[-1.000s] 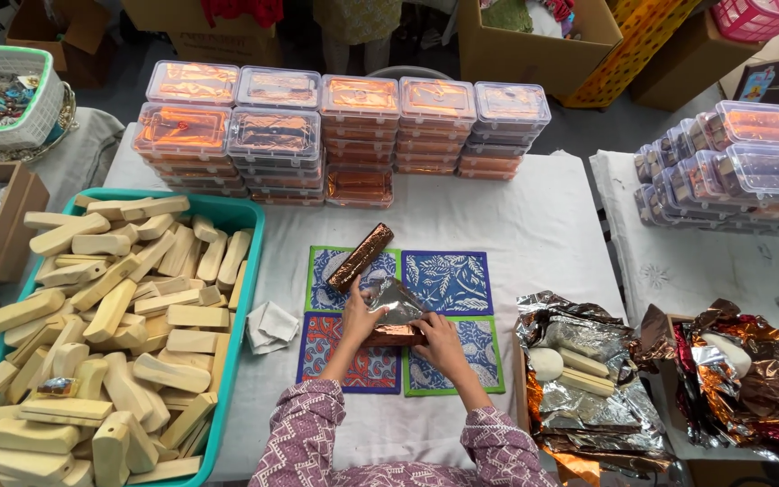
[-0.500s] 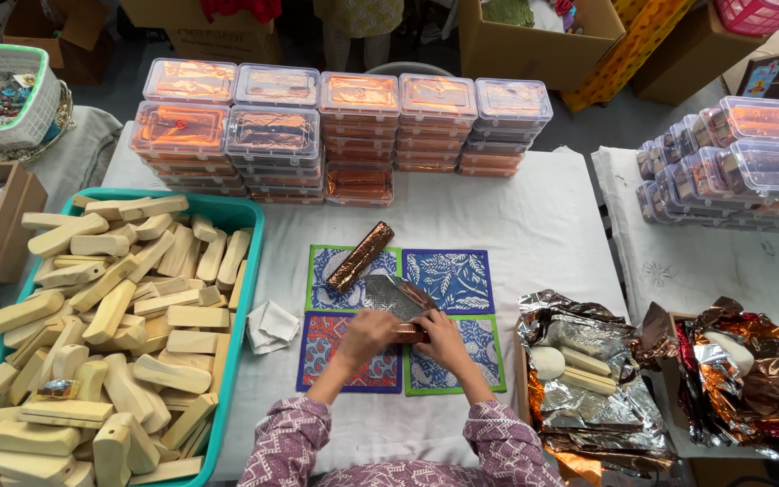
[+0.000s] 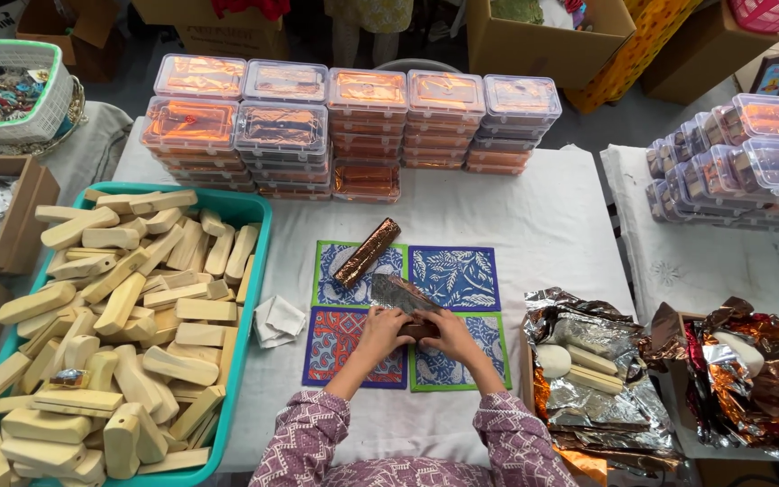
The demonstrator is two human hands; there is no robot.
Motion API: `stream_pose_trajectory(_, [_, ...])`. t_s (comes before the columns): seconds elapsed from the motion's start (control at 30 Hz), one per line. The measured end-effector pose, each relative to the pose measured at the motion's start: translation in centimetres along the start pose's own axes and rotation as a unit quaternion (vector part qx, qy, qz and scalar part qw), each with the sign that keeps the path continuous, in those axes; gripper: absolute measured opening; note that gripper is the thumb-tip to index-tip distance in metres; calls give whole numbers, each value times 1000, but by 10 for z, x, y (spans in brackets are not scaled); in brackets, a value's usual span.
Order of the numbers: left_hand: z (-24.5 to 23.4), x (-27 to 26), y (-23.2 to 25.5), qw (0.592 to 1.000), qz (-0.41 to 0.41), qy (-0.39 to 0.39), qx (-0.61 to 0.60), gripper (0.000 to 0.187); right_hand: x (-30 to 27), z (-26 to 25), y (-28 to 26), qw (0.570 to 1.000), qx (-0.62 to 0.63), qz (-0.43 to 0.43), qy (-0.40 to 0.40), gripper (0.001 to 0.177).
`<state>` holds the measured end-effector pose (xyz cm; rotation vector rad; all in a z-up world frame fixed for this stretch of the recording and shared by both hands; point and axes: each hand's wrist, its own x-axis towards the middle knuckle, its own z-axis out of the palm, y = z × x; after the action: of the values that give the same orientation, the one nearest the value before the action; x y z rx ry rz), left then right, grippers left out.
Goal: The person wraps small wooden blocks in copper foil, wipes them with a white cloth, and places them into clear plastic containers. They repeat this process for multiple blocks, stacking the finished containers on the table.
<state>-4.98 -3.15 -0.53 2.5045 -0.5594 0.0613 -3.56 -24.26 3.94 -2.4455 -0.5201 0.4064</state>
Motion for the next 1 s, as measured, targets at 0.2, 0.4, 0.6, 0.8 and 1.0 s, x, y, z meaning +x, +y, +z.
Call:
stream_pose_trajectory(0.2, [-9, 6, 3, 999, -21, -31, 10, 49, -15, 5, -13, 995, -20, -38, 87, 52])
stream_pose_trajectory(0.4, [16, -1, -13, 1000, -6, 14, 14, 45, -14, 12, -10, 988, -5, -59, 142, 48])
stream_pose_trajectory(0.6, [15, -7, -8, 999, -42, 9, 30, 47, -5, 26, 14, 995, -86, 34, 42, 50])
stream_pose_trajectory(0.8, [8, 0, -8, 996, -79, -4, -36, 40, -13, 18, -4, 992, -37, -39, 118, 45])
stream_pose_trajectory(1.0, [-7, 4, -3, 992, -113, -38, -39, 46, -14, 24, 7, 989, -54, -55, 127, 55])
